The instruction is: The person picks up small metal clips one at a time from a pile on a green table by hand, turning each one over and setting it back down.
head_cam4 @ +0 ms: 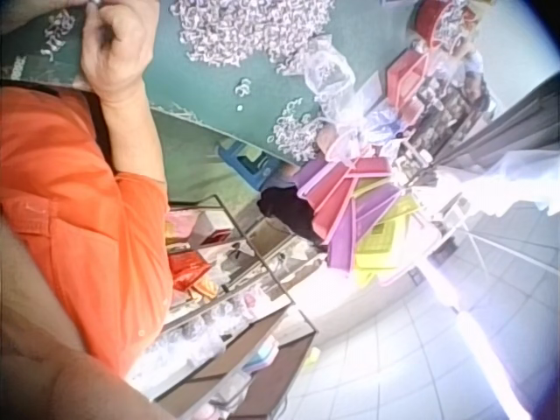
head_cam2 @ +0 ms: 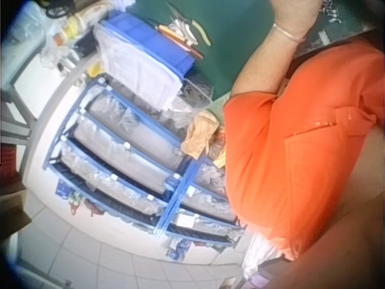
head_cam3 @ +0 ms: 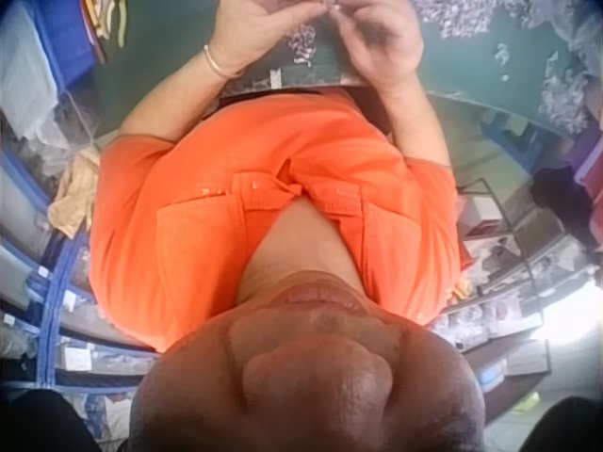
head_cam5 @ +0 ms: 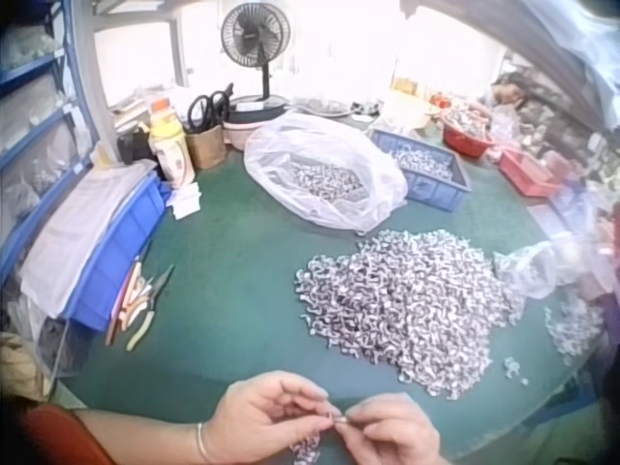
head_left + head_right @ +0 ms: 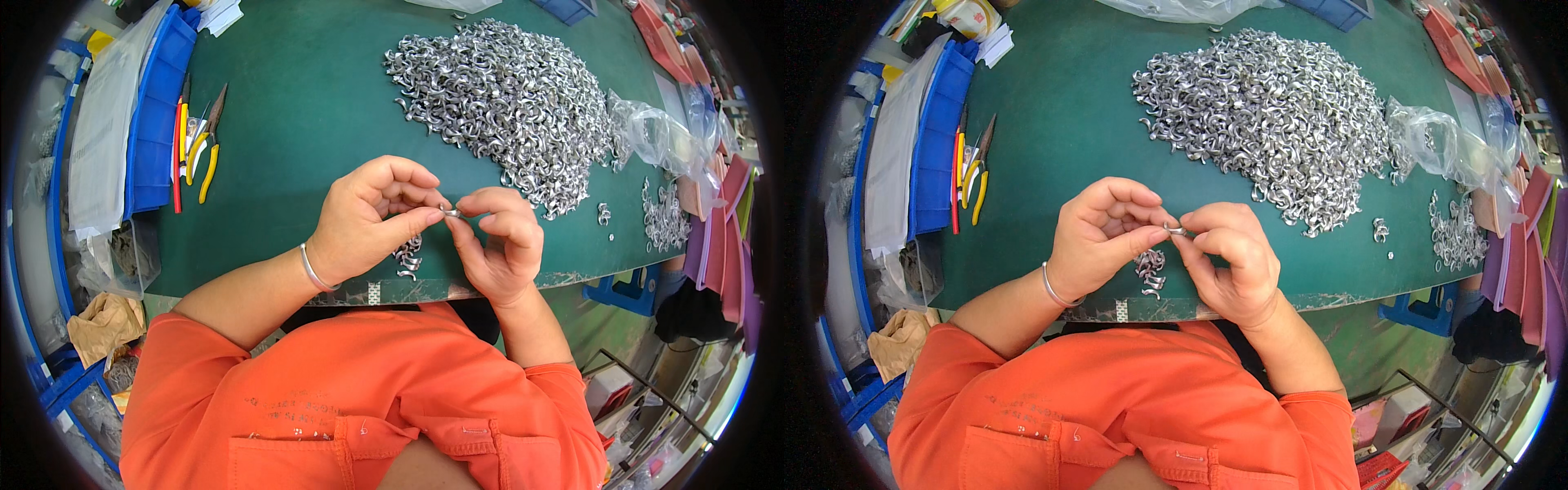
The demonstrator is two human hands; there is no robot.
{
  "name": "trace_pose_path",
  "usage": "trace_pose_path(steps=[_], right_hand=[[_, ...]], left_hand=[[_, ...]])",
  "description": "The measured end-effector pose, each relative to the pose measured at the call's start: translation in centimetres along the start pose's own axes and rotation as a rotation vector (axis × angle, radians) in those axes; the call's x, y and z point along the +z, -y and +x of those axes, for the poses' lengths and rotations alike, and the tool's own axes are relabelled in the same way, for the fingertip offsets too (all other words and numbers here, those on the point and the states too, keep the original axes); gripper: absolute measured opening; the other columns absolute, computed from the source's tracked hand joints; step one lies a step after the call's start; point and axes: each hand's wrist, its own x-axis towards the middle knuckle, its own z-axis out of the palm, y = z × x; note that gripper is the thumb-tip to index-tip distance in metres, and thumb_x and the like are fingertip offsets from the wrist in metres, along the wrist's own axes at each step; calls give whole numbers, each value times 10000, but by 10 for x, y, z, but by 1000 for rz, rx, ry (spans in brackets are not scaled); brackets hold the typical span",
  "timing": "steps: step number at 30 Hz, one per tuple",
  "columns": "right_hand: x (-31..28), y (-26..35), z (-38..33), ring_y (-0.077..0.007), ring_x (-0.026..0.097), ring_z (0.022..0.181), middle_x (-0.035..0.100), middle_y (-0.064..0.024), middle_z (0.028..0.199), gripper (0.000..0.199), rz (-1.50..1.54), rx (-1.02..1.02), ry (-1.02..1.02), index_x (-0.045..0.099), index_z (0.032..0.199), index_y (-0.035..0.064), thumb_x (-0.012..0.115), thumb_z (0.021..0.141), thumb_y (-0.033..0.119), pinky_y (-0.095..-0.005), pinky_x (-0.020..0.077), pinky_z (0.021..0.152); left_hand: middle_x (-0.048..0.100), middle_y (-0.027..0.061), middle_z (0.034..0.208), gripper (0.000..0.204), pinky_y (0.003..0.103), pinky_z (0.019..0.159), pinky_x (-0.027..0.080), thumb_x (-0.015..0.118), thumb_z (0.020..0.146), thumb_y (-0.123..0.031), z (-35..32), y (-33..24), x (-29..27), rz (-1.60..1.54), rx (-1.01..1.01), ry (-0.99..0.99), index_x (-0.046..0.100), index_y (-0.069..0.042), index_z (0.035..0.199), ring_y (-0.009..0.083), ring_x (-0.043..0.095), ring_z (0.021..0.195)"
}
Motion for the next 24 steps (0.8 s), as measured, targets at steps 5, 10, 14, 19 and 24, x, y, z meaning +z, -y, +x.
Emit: trace_pose_path(steps=[5,10,14,19,24], right_hand=[[-4,1,2,-279,621,751,664,-105,869,287,-102,-80,188,586,869,26,731,661,-110,-346,508,656],[3,6,9,-321,623,832,645,-121,908,235,20,21,473,597,942,3,655,731,-83,-394,521,732],[14,-14,50,-347,574,1068,577,-189,1175,363,-374,-63,555,582,1133,-27,565,771,-5,-433,479,903],[24,-32,54,-321,538,1130,558,-181,1243,396,-687,-132,661,583,1165,-34,567,781,63,-393,455,941],[-19,-4,32,-337,550,1105,582,-176,1228,431,-602,40,679,605,1156,-26,561,727,-35,-414,462,936]], left_hand=[[649,105,1035,238,261,809,530,617,889,57,5,1,-7,14,150,-133,551,7,1112,143,640,958],[629,58,1001,227,226,726,494,605,899,23,14,3,-17,45,136,-295,557,-3,1119,103,596,885],[625,55,1000,229,218,716,486,607,898,20,16,1,-17,46,179,-347,558,-6,1120,94,585,862],[620,51,992,233,205,707,475,610,894,22,13,5,-18,42,130,-310,557,1,1120,79,569,850],[635,55,975,185,196,718,512,601,876,35,10,5,-12,37,100,-283,595,22,1061,77,602,869]])
